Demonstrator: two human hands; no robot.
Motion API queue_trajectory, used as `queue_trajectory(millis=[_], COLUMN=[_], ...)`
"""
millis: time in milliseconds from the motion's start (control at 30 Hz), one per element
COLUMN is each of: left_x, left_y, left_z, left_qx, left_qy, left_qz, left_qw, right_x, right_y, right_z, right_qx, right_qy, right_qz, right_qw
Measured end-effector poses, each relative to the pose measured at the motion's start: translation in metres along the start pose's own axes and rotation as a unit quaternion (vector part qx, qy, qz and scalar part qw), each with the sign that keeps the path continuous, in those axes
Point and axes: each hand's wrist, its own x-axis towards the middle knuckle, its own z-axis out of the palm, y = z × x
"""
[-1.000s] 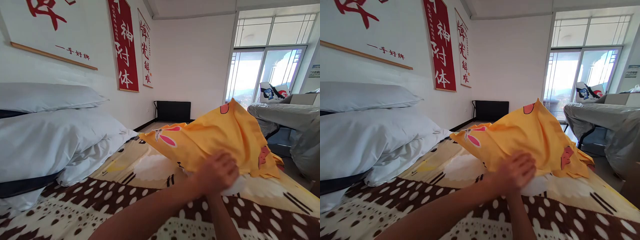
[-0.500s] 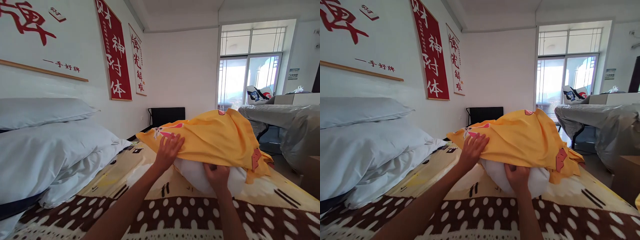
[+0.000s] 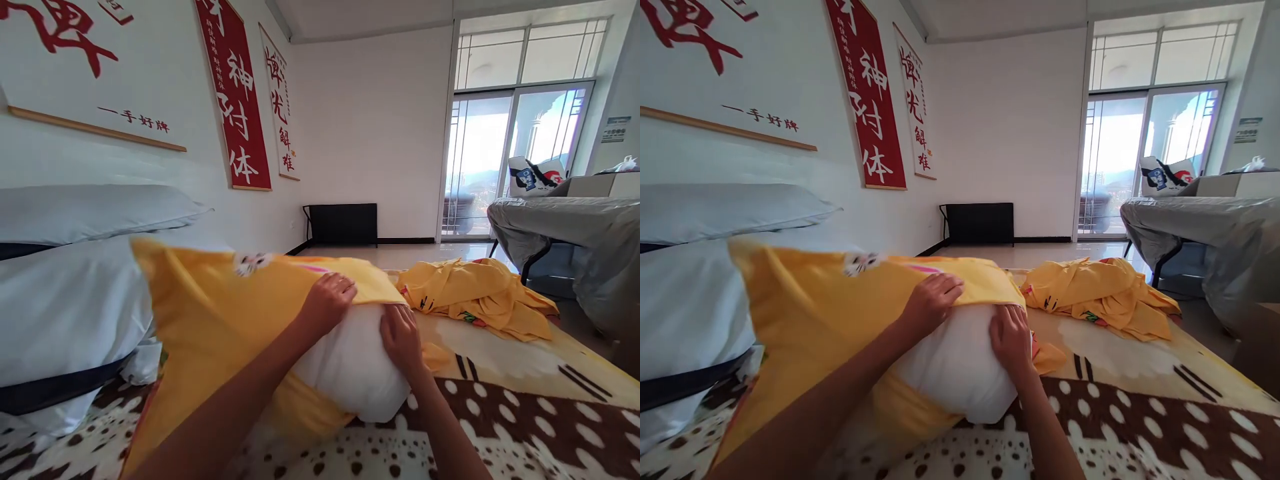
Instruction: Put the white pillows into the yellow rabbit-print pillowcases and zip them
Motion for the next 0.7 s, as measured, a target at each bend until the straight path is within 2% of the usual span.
queue_trajectory(millis=[67,133,200,267,333,467,533,600,700], left_x=[-0.041,-0.078,-0.103,-0.112,-0.109,-0.097,-0.103,-0.121,-0.155], left_y=[-0.016,-0.032,-0.044,-0.049,-0.046,-0.019,0.003,0.026,0.053], left_z=[0.010,0.012,0.011,0.007,0.001,-0.024,-0.043,-0.060,-0.079], left_qx=[0.005,0.001,-0.021,-0.042,-0.050,-0.095,-0.144,-0.169,-0.141], left_qy=[-0.020,-0.028,-0.060,-0.087,-0.066,0.039,0.060,0.039,-0.044], left_qz=[-0.044,-0.094,-0.162,-0.211,-0.212,-0.131,-0.085,-0.060,-0.080], left_qw=[0.999,0.995,0.985,0.973,0.974,0.986,0.984,0.983,0.986], right_x=[0.000,-0.003,-0.008,-0.014,-0.019,-0.022,-0.021,-0.020,-0.016], right_y=[0.015,0.030,0.044,0.056,0.065,0.076,0.081,0.086,0.092], right_z=[0.007,0.011,0.014,0.019,0.024,0.030,0.026,0.018,-0.005], right_qx=[0.020,0.063,0.091,0.085,0.080,0.126,0.147,0.155,0.183], right_qy=[-0.079,-0.126,-0.126,-0.095,-0.072,-0.074,-0.078,-0.078,-0.110], right_qz=[0.048,0.110,0.188,0.250,0.283,0.302,0.301,0.299,0.283], right_qw=[0.996,0.984,0.970,0.960,0.953,0.942,0.939,0.938,0.935])
